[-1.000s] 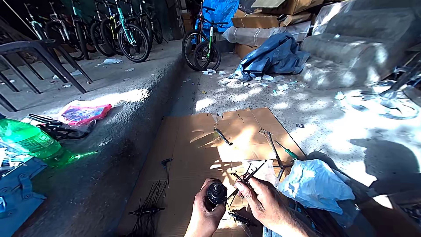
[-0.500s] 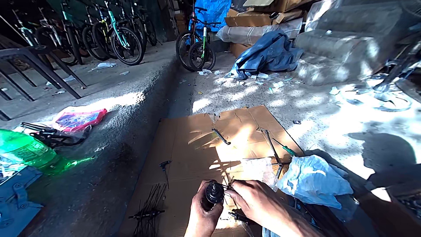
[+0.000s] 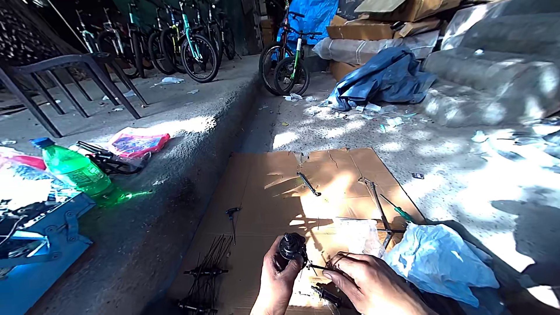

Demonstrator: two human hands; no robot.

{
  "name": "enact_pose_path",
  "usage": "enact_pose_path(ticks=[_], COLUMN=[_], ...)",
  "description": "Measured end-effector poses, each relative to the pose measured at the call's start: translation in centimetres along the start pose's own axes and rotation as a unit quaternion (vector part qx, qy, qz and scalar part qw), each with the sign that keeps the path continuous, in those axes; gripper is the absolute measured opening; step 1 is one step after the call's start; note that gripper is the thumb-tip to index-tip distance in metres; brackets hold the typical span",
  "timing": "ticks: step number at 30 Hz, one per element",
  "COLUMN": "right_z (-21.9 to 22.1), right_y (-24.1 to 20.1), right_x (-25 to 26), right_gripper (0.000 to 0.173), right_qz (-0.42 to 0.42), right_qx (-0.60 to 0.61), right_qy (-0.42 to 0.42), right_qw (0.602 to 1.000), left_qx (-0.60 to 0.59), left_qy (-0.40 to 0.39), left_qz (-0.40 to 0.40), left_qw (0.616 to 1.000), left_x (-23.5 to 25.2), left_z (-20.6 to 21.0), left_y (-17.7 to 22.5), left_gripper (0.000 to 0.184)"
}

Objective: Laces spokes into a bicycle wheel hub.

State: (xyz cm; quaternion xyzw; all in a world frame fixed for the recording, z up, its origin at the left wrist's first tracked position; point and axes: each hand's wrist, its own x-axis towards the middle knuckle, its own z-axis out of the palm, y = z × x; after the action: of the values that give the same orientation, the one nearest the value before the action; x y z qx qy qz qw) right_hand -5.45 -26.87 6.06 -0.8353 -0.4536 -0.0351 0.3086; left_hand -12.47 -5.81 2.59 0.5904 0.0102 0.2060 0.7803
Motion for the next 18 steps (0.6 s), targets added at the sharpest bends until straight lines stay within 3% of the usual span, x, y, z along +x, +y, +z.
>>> enact_pose_path(ticks=[2, 4, 7, 18], right_z=[-0.5, -0.6, -0.9, -0.5], right_y=[0.0, 0.1, -0.3, 0.0], right_x=[0.1, 0.5, 1.2, 1.2], right_gripper=[0.038, 0.038, 0.035, 0.033], right_qz=[0.008, -0.009, -0.032, -0.015], right_qx=[0.102, 0.176, 0.216, 0.175], right_qy=[0.029, 0.116, 0.205, 0.209], right_qw=[0.994, 0.978, 0.954, 0.962], left_qx=[-0.004, 0.005, 0.019, 0.028], left_qy=[-0.016, -0.035, -0.054, -0.056], left_qz=[0.006, 0.019, 0.028, 0.015], left_qw=[1.0, 0.999, 0.998, 0.998], left_x=[0.0, 0.1, 0.2, 0.1], left_z=[-0.1, 0.0, 0.4, 0.4], left_y=[0.1, 0.2, 0.2, 0.2], left_gripper=[0.04, 0.039, 0.037, 0.035])
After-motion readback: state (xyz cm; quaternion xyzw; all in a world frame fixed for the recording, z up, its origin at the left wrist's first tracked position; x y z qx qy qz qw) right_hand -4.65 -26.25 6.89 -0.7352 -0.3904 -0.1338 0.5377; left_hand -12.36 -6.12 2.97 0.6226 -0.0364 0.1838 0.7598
